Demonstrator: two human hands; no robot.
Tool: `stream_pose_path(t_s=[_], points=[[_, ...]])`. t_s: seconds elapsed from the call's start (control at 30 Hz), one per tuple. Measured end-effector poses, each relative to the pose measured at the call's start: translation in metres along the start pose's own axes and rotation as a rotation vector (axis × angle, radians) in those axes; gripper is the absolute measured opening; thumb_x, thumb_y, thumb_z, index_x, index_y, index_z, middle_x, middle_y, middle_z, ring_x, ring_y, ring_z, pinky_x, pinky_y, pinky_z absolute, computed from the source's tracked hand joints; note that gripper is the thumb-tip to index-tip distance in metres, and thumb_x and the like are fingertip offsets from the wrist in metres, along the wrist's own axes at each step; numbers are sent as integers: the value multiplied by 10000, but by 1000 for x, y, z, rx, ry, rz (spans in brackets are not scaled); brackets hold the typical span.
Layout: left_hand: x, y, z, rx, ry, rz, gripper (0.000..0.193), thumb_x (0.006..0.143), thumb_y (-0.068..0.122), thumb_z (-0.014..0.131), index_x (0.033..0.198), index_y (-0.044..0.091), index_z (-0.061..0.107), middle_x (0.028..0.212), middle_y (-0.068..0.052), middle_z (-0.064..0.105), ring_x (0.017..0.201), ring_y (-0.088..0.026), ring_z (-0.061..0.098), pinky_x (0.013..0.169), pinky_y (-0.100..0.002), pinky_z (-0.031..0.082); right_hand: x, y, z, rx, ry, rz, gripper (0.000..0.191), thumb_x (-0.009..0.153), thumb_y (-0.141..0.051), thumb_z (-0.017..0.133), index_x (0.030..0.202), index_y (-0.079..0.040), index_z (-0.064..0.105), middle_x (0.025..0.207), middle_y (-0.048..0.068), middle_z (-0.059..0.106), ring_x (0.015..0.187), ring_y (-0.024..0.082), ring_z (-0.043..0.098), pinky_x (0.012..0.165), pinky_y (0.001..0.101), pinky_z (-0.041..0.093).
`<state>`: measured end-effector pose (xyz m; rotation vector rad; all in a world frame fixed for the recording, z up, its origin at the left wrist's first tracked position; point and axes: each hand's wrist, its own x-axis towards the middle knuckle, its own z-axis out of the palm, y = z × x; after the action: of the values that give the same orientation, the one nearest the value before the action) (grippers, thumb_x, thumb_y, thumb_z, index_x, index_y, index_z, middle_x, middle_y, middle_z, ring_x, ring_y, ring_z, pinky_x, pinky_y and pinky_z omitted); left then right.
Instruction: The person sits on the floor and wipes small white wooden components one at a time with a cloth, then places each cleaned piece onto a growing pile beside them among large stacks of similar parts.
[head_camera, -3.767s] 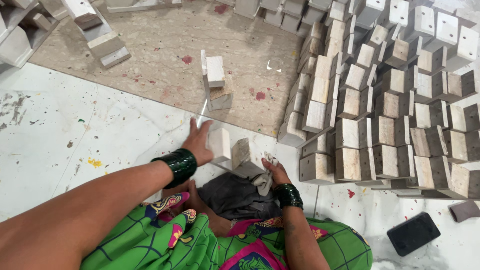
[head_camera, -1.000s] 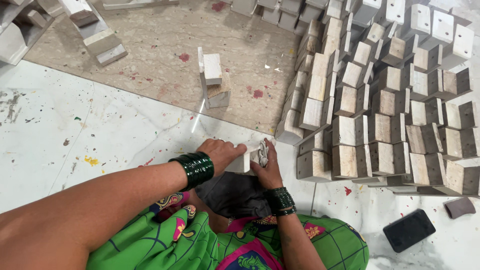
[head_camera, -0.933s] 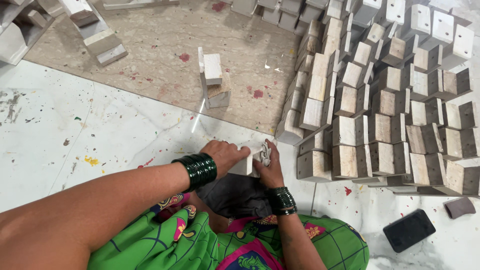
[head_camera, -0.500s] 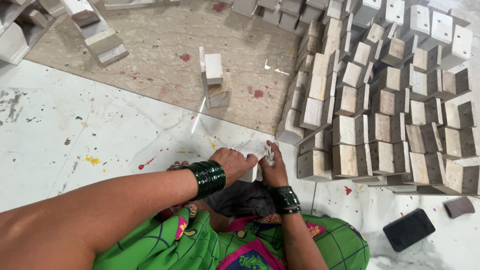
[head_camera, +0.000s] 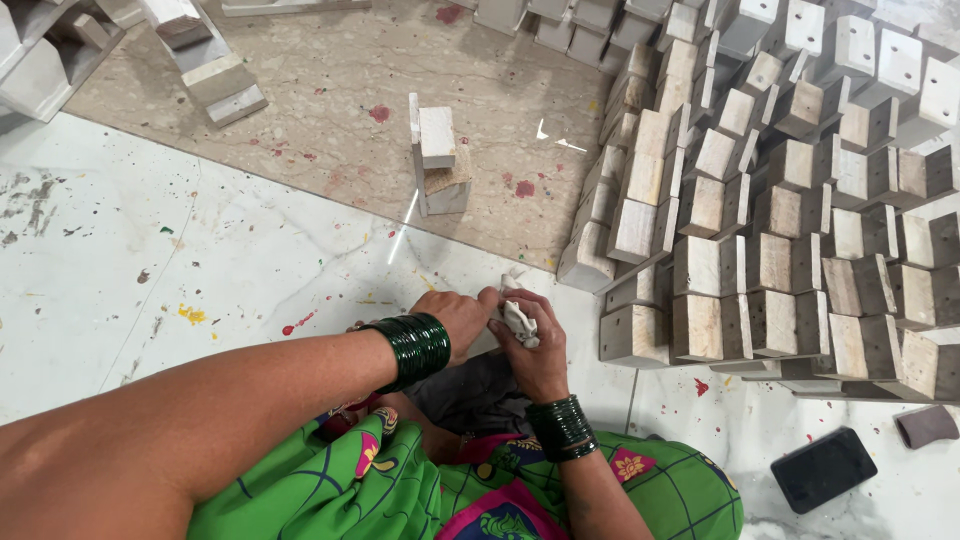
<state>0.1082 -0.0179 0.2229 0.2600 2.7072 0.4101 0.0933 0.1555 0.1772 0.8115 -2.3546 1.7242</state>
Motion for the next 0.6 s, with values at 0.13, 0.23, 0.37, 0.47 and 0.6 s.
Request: stream_pose_path(t_s=[0.13,0.23,0.37,0.47,0.6], points=[[-1,2,-3,2,11,15,504,776,90,731,1185,31,442,918,-204,729,944,-399,718,774,-503,572,-5,10,-1,-42,3,91,222,839,-75,830,1022,-48,706,1090,104,709,942,213,727,788,317,580],[2,4,-4,43,-9,29,478,786,70,717,1182,37,452,916,-199,734,934,-392,726,768,-498,576,-6,21,-3,-47,71,62,217,861,-101,833,1012,-39,690,1014,81,724,894,183,716,773,303,565],[9,9,1,143,-60,111,560,783,64,712,1257,28,416,890,-190,732,891,-373,736,733,-481,580,1,27,-16,390,217,297,146,972,-129,728,1067,-25,689,991,72,732,889,138,676,760,290,542],[10,13,13,202,-13,226,473,833,98,672,1246,35,451,873,-172,735,858,-356,744,687,-474,589,4,21,-20,314,158,204,158,985,-125,643,1112,-41,684,1033,46,743,940,127,701,819,282,570],[12,14,31,304,68,359,241,926,161,608,1137,62,549,865,-159,743,845,-329,756,693,-452,590,6,17,-15,54,19,155,141,950,-67,656,1068,-18,717,963,93,735,870,189,714,790,306,553]])
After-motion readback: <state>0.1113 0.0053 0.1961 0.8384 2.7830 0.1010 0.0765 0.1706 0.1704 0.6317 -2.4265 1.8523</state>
